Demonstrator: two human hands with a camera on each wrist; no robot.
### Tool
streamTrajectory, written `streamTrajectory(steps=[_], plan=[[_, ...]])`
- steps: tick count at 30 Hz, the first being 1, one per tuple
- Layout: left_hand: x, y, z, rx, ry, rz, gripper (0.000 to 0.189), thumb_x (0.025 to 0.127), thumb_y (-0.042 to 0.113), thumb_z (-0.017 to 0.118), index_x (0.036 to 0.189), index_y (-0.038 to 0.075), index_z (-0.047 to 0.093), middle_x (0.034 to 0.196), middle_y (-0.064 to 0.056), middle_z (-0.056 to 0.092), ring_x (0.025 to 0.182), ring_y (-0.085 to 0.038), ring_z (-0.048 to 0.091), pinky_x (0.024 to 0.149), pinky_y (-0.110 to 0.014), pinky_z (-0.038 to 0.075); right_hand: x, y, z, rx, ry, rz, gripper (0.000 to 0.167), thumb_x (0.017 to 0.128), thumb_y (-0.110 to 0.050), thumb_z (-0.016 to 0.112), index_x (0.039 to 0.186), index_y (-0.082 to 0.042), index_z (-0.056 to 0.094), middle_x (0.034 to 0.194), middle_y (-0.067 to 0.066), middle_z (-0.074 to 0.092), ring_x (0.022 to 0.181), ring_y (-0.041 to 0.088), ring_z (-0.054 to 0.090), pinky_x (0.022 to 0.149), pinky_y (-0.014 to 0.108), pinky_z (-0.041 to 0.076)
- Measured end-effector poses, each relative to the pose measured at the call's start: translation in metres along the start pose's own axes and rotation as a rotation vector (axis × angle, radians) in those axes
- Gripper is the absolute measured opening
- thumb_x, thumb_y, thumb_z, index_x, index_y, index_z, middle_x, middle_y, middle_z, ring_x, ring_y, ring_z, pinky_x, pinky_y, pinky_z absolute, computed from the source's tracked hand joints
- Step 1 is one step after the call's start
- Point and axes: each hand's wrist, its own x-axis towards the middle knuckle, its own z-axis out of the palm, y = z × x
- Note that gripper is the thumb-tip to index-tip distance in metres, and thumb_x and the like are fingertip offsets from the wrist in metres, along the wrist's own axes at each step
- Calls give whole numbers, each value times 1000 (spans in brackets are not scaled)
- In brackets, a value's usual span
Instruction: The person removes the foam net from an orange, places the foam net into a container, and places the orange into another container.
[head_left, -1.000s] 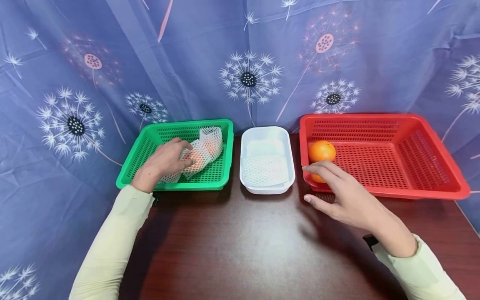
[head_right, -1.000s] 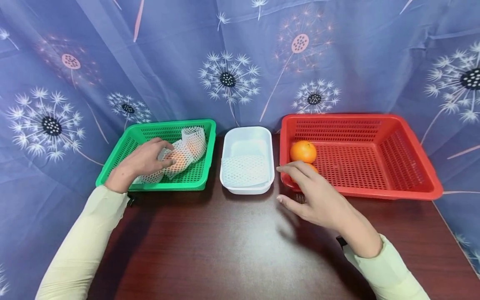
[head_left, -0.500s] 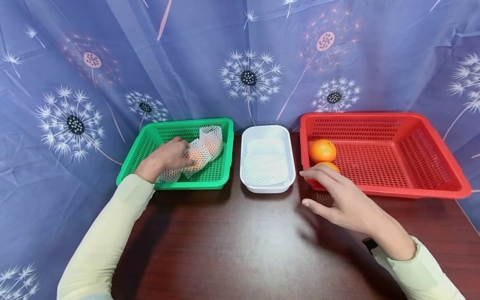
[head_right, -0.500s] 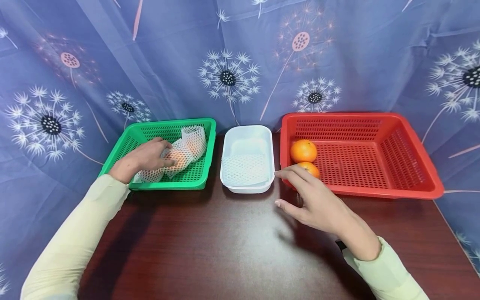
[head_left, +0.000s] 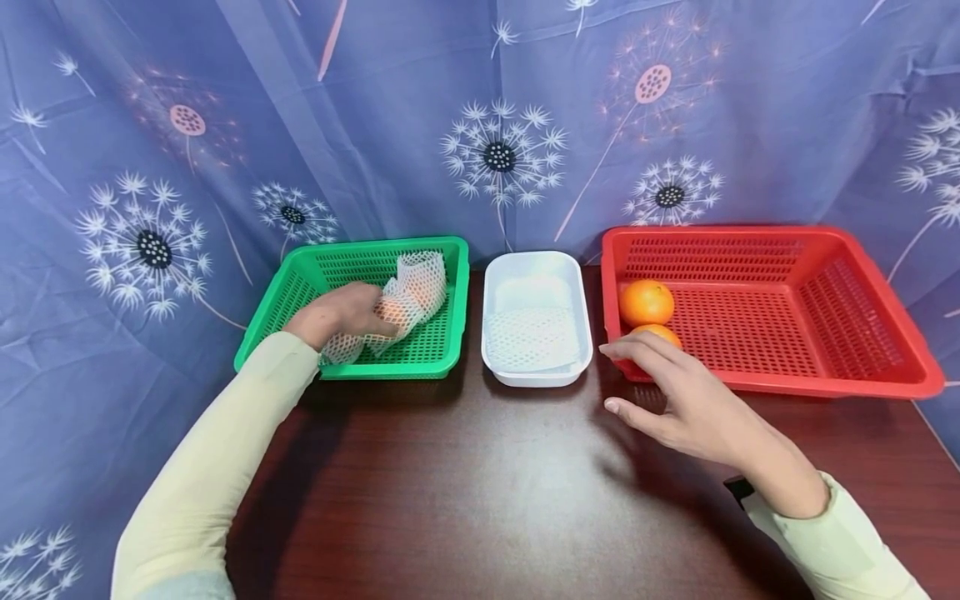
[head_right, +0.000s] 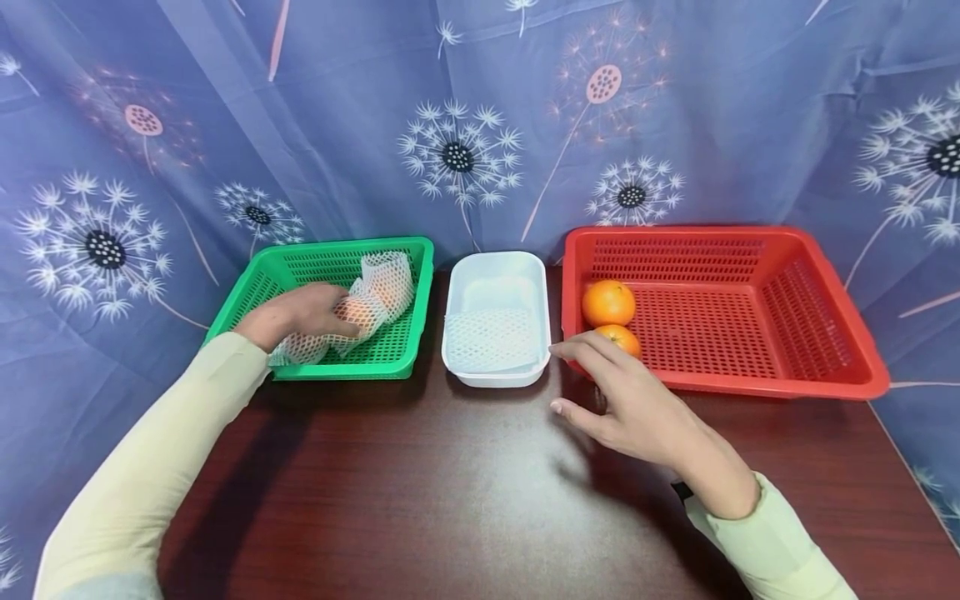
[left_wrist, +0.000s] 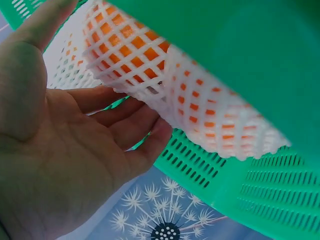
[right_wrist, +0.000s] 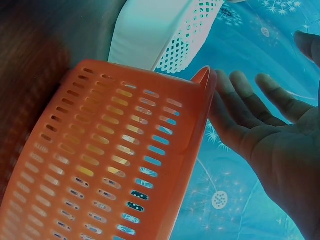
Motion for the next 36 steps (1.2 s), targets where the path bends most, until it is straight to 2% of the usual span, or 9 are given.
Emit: streamTrajectory(steps=[3,7,14,22,36], plan=[[3,3,0,4,-21,-19,42,96,46,74,100,8,57,89,-8,55,79,-23,49,70,-39,42,0,1,0,5,-1,-6,61,86,-25,89,141,-19,62,135,-9,59,120,9,55,107,15,35],[6,6,2,4,-37,-50,46,94,48,78,104,8,57,92,-9,57,80,-23,50,71,-39,43,2,0,0,21,2,-27,61,86,-23,88,141,-18,62,135,-8,60,121,10,56,107,16,35],[8,9,6,88,-14,-36,56,96,44,77,126,1,59,103,-12,64,88,-27,59,75,-45,48,3,-2,-1,25,-1,-34,61,87,-24,87,141,-16,62,136,-5,60,124,10,54,109,16,35],[11,7,12,105,44,-21,76,96,41,76,147,-8,46,116,-20,64,102,-34,63,83,-50,50,1,-3,0,32,-6,-22,60,87,-23,87,141,-17,61,137,-6,59,124,10,54,107,16,36],[10,-1,19,84,135,5,69,92,44,76,139,-1,51,117,-20,64,104,-35,62,94,-56,49,-1,-2,0,51,11,-15,54,88,-22,86,137,-15,64,136,-5,59,125,11,54,110,16,35]])
